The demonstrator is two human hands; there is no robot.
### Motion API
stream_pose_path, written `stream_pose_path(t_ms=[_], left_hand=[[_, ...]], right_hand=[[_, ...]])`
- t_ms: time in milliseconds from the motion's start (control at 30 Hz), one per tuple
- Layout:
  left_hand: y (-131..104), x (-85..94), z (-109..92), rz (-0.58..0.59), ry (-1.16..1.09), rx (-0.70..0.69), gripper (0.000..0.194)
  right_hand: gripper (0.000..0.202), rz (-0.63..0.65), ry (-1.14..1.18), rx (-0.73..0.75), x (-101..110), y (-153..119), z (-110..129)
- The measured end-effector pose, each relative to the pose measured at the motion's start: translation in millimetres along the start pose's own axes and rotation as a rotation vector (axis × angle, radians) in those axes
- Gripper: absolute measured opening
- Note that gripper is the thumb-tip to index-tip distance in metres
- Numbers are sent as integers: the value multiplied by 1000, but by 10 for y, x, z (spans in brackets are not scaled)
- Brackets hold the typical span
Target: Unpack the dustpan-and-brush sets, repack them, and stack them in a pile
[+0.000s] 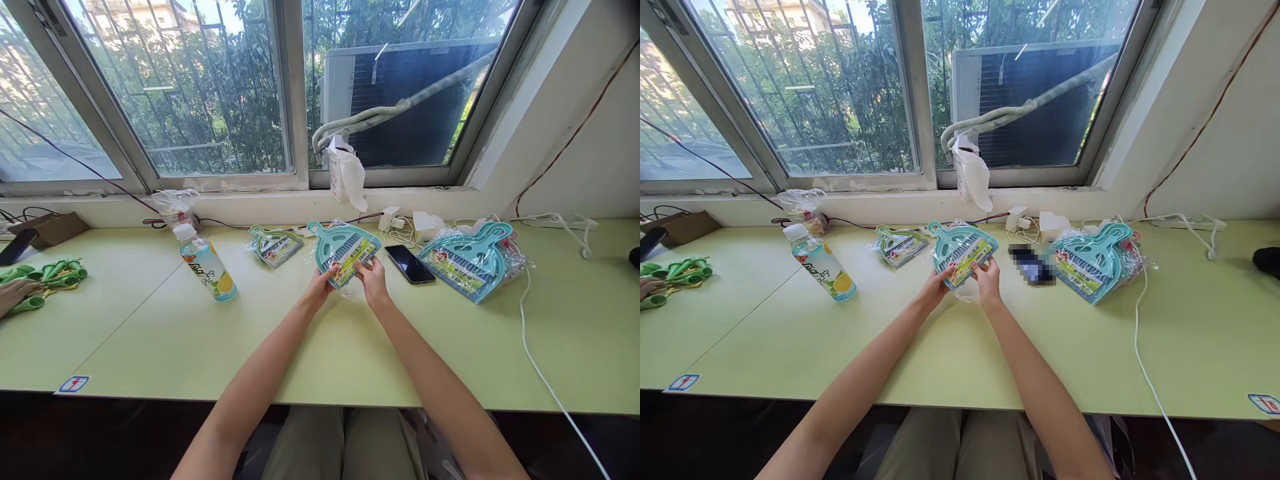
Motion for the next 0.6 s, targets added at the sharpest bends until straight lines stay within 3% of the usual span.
stream_pose_path(t_ms=[200, 400, 600], left_hand=[[-85, -99, 2, 212, 21, 92, 41], [-29, -45, -27, 45, 76, 12, 34], [-31, -47, -4, 156, 132, 38, 42]], right_hand=[[37, -22, -13, 15, 29, 15, 69], [40, -11, 41, 4, 11, 5, 47], [37, -32, 46, -11, 42, 19, 14]])
Point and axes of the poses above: each hand's wrist, its own y-axis towards the middle knuckle, its own x-axis out of the back of the hand, z = x × y, the point moved 2 cm from there along y, towards the middle knuckle, and after that the axes turned 1 degree about y, right-handed, at the moved point
